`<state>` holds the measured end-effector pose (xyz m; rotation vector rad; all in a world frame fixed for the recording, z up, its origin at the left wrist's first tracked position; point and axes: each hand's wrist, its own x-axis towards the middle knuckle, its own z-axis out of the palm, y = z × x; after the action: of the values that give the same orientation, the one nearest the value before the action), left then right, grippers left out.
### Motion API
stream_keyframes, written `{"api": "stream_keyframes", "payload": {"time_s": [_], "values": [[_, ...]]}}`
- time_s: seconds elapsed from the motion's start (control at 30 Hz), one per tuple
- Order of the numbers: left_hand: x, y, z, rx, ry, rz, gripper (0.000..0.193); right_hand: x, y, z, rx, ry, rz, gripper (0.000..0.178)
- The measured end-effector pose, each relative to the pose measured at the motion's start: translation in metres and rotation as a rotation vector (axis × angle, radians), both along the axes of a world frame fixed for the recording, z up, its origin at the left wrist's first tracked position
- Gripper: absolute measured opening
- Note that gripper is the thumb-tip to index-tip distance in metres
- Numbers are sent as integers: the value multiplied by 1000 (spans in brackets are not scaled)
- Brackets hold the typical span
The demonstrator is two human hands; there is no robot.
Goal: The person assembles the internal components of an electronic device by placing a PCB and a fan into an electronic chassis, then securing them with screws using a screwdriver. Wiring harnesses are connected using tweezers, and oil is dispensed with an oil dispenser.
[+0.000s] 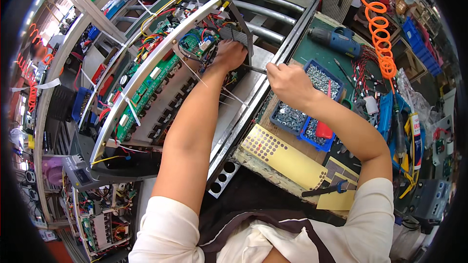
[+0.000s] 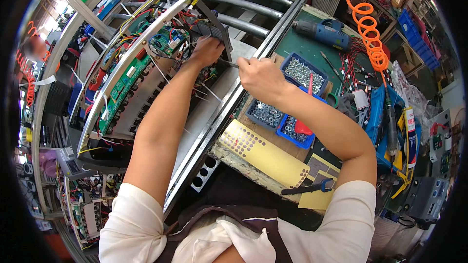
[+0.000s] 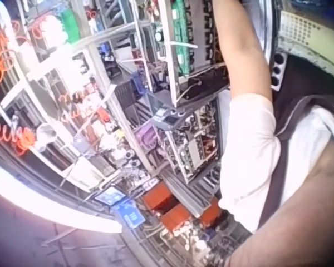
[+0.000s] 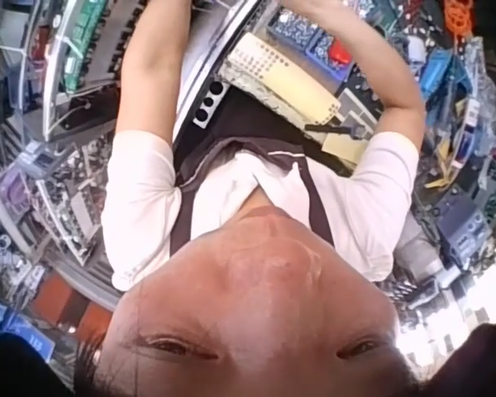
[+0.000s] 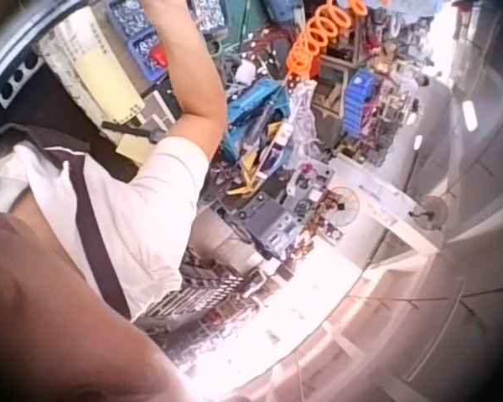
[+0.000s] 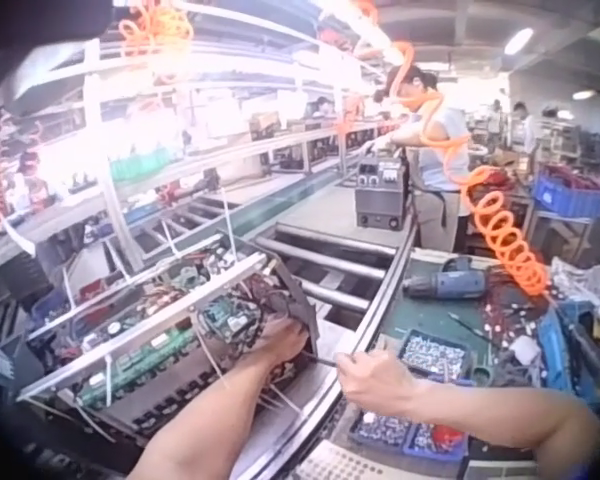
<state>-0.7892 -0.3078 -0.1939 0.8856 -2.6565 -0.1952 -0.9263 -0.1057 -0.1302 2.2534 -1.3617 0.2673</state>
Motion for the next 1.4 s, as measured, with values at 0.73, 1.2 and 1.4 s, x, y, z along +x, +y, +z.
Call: {"api": "stream_keyframes", "payload": {"time_s": [0.73, 1.2, 1.4], "values": [[14, 8, -23, -248, 79, 40, 19, 12, -29, -13, 174, -99, -83, 13], [-2, 18, -9, -303, 10, 112, 32, -4, -28, -24, 61, -120, -15, 13], [-1, 20, -15, -514, 0, 160, 27, 2, -24, -24, 67, -142, -10, 12]]}}
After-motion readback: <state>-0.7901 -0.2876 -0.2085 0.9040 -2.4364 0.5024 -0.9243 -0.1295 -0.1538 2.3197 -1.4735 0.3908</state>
